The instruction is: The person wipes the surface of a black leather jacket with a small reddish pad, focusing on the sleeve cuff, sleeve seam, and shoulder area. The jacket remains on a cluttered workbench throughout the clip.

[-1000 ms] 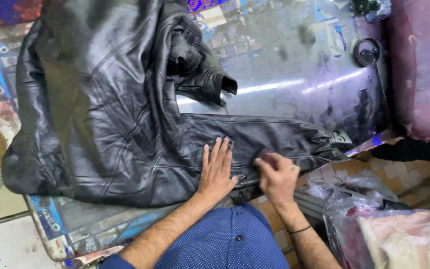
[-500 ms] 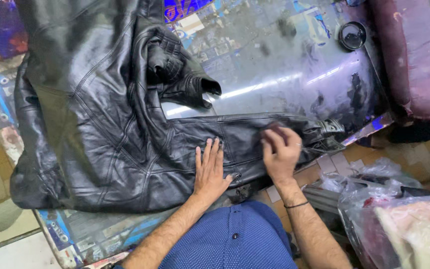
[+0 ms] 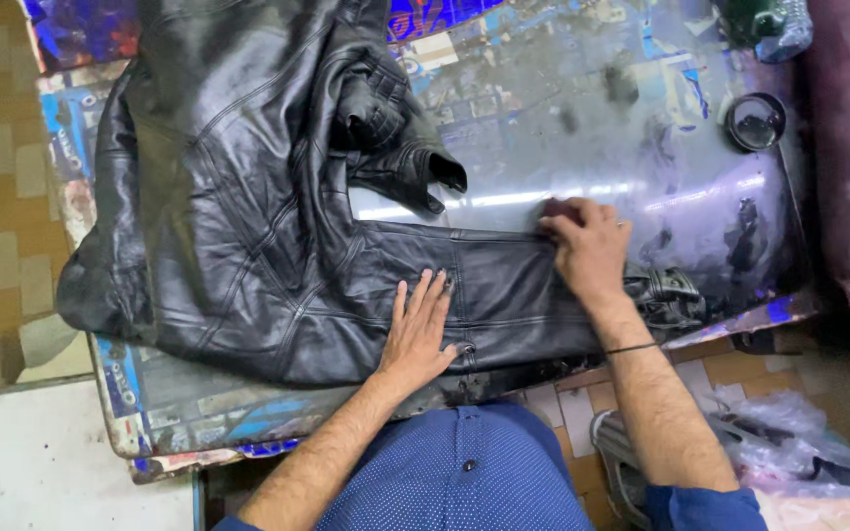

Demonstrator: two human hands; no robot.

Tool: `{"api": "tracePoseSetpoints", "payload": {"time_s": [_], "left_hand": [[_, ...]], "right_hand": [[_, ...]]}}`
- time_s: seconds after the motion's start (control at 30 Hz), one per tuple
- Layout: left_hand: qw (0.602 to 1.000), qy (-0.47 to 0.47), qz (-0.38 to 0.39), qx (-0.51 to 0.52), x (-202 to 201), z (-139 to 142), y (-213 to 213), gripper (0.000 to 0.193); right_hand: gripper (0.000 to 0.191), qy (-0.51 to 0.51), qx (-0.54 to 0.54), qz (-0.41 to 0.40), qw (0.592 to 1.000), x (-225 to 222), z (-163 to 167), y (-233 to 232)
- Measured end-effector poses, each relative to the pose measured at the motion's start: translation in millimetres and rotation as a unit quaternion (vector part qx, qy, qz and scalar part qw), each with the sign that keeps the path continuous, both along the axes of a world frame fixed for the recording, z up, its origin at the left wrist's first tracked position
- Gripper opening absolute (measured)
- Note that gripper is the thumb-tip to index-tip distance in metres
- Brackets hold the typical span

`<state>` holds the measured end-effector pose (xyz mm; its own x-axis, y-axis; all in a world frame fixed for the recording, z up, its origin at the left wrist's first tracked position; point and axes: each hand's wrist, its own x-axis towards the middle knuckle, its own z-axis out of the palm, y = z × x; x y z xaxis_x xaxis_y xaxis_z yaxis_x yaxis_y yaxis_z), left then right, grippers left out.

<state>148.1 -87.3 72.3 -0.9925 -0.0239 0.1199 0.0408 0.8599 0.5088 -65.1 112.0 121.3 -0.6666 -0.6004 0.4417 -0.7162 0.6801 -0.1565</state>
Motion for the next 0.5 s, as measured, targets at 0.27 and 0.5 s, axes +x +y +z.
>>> {"api": "tracePoseSetpoints", "payload": {"time_s": [0.27,0.5], "left_hand": [[0.992,0.092,-0.078,0.019,-2,-1,45,0.056],[0.961,0.094,-0.247,0.083,-12,-25,69,0.037]], "right_hand": [[0.048,-0.060,0.022,0.135,0.989,-27,64,67],[0.037,-0.037,0.266,0.430,0.862,-28,50,64]]}}
